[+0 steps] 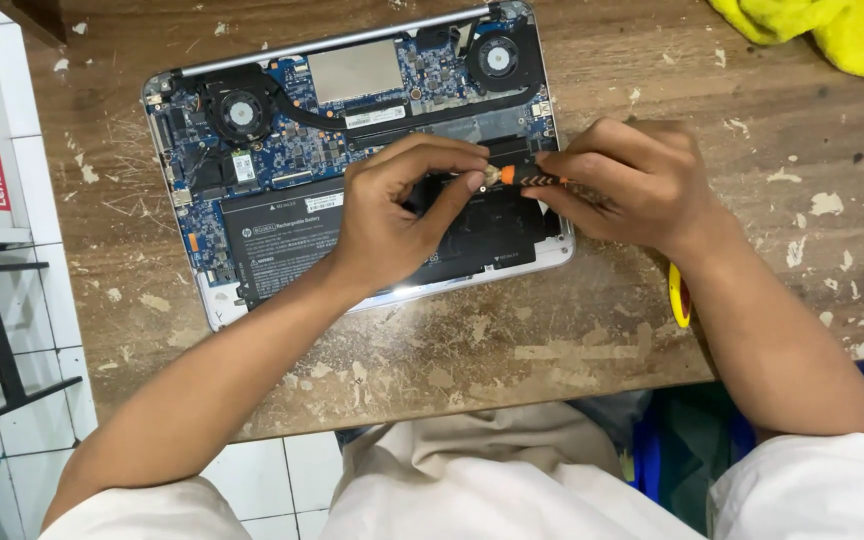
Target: Installing a battery into a laptop chassis and securing it with screws using a screwdriver.
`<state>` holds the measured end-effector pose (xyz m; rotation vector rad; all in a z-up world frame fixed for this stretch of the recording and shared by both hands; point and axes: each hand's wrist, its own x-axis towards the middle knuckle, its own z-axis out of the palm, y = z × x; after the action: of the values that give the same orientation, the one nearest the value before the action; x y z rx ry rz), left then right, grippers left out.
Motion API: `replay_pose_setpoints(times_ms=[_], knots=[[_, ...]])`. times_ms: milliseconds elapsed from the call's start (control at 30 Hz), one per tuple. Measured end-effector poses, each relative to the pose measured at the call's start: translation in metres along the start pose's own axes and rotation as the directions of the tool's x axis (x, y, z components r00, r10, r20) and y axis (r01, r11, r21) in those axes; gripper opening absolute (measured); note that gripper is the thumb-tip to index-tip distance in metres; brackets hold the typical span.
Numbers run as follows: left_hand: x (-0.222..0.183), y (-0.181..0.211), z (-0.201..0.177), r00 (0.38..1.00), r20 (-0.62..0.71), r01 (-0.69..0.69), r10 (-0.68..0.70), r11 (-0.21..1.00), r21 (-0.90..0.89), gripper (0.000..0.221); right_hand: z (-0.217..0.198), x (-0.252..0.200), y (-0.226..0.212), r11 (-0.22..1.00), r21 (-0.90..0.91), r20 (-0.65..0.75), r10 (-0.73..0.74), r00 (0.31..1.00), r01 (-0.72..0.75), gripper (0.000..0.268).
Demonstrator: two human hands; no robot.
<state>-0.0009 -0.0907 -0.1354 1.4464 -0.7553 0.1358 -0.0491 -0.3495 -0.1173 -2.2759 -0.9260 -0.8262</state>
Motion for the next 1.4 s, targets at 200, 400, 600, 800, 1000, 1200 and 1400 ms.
replay_pose_setpoints(times_ms=[200,400,600,800,1000,1200,1400], knots=[[-0.002,-0.003,-0.003,0.996,0.082,0.045,-0.042,0.998,-0.034,0.01,-0.002,-0.001,-0.003,0.999,-0.042,0.015,-0.001,1.0,0.001,0.012],[-0.012,-0.016,-0.003,0.991,0.002,0.135,-0.137,0.974,-0.183,0.009,0.005,-0.033,0.023,0.983,0.061,-0.054,0.179,0.982,-0.176,0.016],[-0.01,-0.01,-0.004,0.965,-0.012,0.243,-0.262,0.91,-0.337,0.011,0.005,-0.034,0.026,0.977,0.085,0.015,0.193,0.981,-0.194,0.017],[-0.008,-0.003,-0.003,0.96,0.006,0.262,-0.28,0.89,-0.374,0.016,0.001,-0.022,0.019,0.966,0.159,0.065,0.196,0.978,-0.204,0.016],[-0.006,-0.001,-0.001,0.974,-0.011,0.209,-0.226,0.916,-0.343,0.013,-0.001,-0.023,0.021,0.968,0.143,0.081,0.197,0.977,-0.207,0.017],[-0.007,0.001,-0.002,0.987,-0.026,0.151,-0.161,0.964,-0.217,0.014,-0.005,-0.01,0.013,0.921,0.235,0.135,0.285,0.949,-0.31,0.018],[-0.009,0.002,-0.003,0.996,-0.04,0.078,-0.084,0.988,-0.13,0.016,-0.021,0.007,0.002,0.918,0.263,0.183,0.256,0.949,-0.298,0.013]])
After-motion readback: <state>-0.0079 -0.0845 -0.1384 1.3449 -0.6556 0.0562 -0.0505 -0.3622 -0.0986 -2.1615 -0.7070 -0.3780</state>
